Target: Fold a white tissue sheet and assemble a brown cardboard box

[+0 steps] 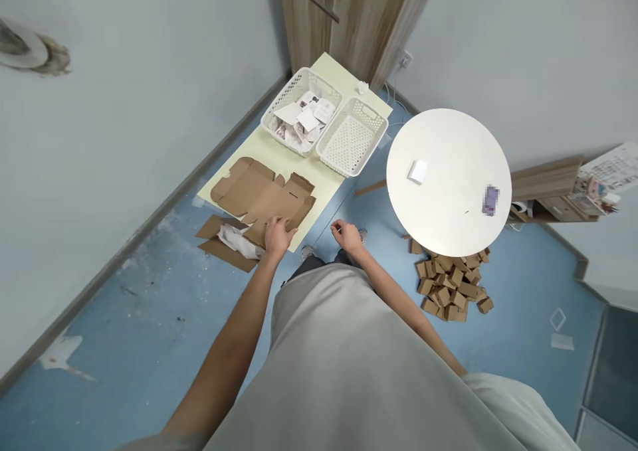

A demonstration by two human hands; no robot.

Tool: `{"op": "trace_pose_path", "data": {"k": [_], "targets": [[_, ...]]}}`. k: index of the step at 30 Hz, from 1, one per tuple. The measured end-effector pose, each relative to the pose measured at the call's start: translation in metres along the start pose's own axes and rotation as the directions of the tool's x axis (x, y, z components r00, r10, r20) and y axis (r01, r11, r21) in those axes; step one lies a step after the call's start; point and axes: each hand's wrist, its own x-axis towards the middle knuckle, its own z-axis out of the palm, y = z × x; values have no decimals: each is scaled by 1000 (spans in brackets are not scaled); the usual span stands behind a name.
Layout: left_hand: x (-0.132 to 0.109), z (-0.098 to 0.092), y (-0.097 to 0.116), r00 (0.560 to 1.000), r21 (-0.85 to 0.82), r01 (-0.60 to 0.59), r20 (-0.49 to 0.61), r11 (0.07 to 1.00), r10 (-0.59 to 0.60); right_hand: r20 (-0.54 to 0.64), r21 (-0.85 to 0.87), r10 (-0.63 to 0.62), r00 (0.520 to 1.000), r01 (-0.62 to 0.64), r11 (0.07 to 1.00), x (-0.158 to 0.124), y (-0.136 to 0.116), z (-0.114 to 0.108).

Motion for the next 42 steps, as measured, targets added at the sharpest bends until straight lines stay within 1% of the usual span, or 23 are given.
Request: {"op": "trace_pose_path", "data": {"k": [5, 8, 11, 13, 15, 17, 19, 20, 22, 24, 26, 27, 29, 30, 31, 32, 34, 36, 37, 39, 42], "targets": [[8, -9, -10, 1000, -60, 1, 27, 998, 0, -49, 99, 33, 998, -28, 995, -13, -8, 1], [8, -18, -5, 997, 10, -57, 52, 998, 56, -53, 141, 27, 998, -20, 990, -20, -13, 1], [1, -28, 6, 996, 93, -73, 54, 993, 69, -48, 167, 0, 999, 8, 986, -23, -20, -1], [-7, -36, 15, 999, 107, -41, -12, 993, 43, -42, 188, -16, 999, 24, 982, -24, -27, -4], [-16, -48, 22, 993, 101, 22, -118, 995, -10, -34, 225, -37, 999, 44, 973, -23, -35, -8], [-24, -64, 29, 973, 75, 104, -215, 992, -85, -24, 281, -79, 997, 82, 956, -19, -46, -13], [-32, -81, 37, 945, 25, 143, -300, 989, -129, -22, 347, -133, 991, 133, 929, -14, -58, -20], [-36, -89, 43, 929, -6, 130, -349, 991, -124, -29, 381, -161, 986, 160, 911, -12, -63, -24], [-43, -103, 57, 887, -59, 31, -458, 998, -55, -59, 450, -211, 976, 215, 867, -6, -73, -35], [-49, -110, 79, 835, -67, -134, -545, 989, 76, -101, 529, -248, 963, 263, 807, -3, -77, -52], [-53, -107, 107, 795, -21, -298, -559, 954, 236, -135, 636, -267, 954, 290, 715, -1, -75, -77], [-54, -102, 123, 786, 16, -366, -531, 930, 318, -150, 696, -269, 951, 295, 654, 0, -70, -92], [-52, -86, 157, 762, 91, -489, -441, 868, 475, -204, 793, -248, 947, 308, 526, -1, -53, -129], [-49, -74, 176, 741, 124, -546, -391, 829, 546, -255, 814, -218, 942, 331, 478, -1, -41, -149], [-45, -62, 194, 714, 150, -601, -340, 785, 611, -325, 812, -174, 929, 369, 453, -2, -26, -171], [-41, -48, 213, 685, 167, -651, -289, 740, 669, -407, 791, -118, 906, 414, 450, -4, -9, -192], [-28, -19, 250, 626, 177, -736, -185, 653, 757, -540, 739, 8, 841, 470, 483, -9, 32, -231], [-13, 12, 286, 570, 167, -801, -78, 575, 818, -593, 727, 147, 792, 448, 521, -16, 80, -260], [-5, 29, 304, 539, 158, -830, -27, 536, 842, -594, 739, 221, 773, 417, 529, -21, 106, -270], [9, 64, 337, 468, 127, -881, 74, 457, 881, -582, 773, 366, 726, 354, 526, -31, 159, -281], [24, 122, 378, 348, 45, -937, 226, 347, 910, -559, 814, 533, 635, 297, 500, -48, 234, -278]]}}
